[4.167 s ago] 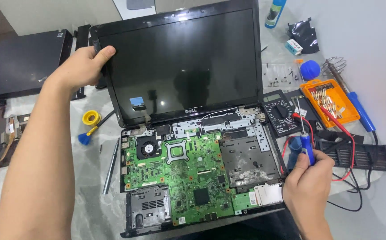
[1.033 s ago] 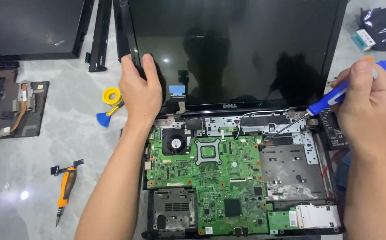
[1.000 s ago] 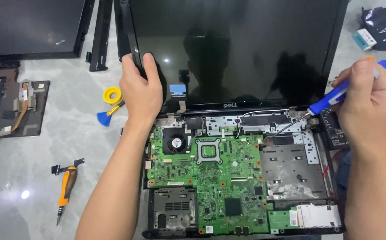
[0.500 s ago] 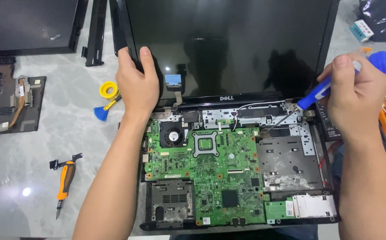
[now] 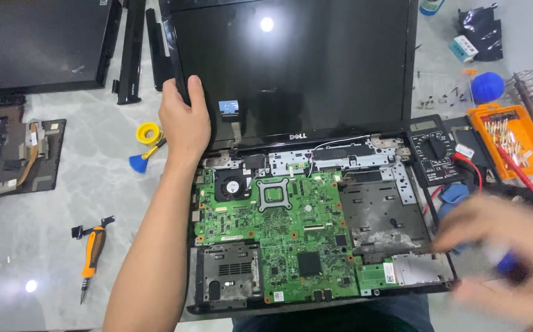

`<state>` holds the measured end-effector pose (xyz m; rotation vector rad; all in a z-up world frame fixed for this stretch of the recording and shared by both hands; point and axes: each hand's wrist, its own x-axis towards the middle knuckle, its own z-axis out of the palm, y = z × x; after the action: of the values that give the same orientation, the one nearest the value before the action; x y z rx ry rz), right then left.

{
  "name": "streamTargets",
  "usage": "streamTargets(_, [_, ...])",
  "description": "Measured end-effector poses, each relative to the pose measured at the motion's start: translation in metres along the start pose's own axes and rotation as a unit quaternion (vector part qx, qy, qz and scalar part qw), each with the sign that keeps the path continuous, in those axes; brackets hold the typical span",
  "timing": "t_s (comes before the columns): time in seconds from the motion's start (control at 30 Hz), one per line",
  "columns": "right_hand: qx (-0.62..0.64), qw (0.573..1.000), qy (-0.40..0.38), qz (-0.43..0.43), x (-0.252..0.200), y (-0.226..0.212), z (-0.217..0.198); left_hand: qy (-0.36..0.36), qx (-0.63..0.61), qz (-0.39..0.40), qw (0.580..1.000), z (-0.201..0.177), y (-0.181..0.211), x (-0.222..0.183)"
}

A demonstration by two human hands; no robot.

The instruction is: The person works on a disassembled laptop, using a blue-handled screwdriver to remove screws from the bottom case and then the motherboard area. They lift the screen assembly, manipulate internal components, and use a multimeter probe to test points on the motherboard.

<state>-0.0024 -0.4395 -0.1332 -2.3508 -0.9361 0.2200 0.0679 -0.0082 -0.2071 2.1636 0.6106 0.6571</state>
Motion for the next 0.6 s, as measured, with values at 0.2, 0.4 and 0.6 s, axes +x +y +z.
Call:
streamTargets(0.2, [-0.356, 0.899, -0.232, 0.104, -0.018, -0.017, 0.066, 0.000, -0.063, 0.050, 0.997, 0.001, -0.019, 0.009])
streamTargets(0.4, [-0.354, 0.902, -0.095, -0.229, -0.016, -0.002, 0.070, 0.015, -0.211, 0.062, 0.975, 0.008, -0.026, 0.016])
streamTargets(0.6, [-0.320, 0.923, -0.057, -0.205, -0.021, -0.004, 0.039, -0.083, -0.422, -0.055, 0.901, -0.012, 0.007, 0.000])
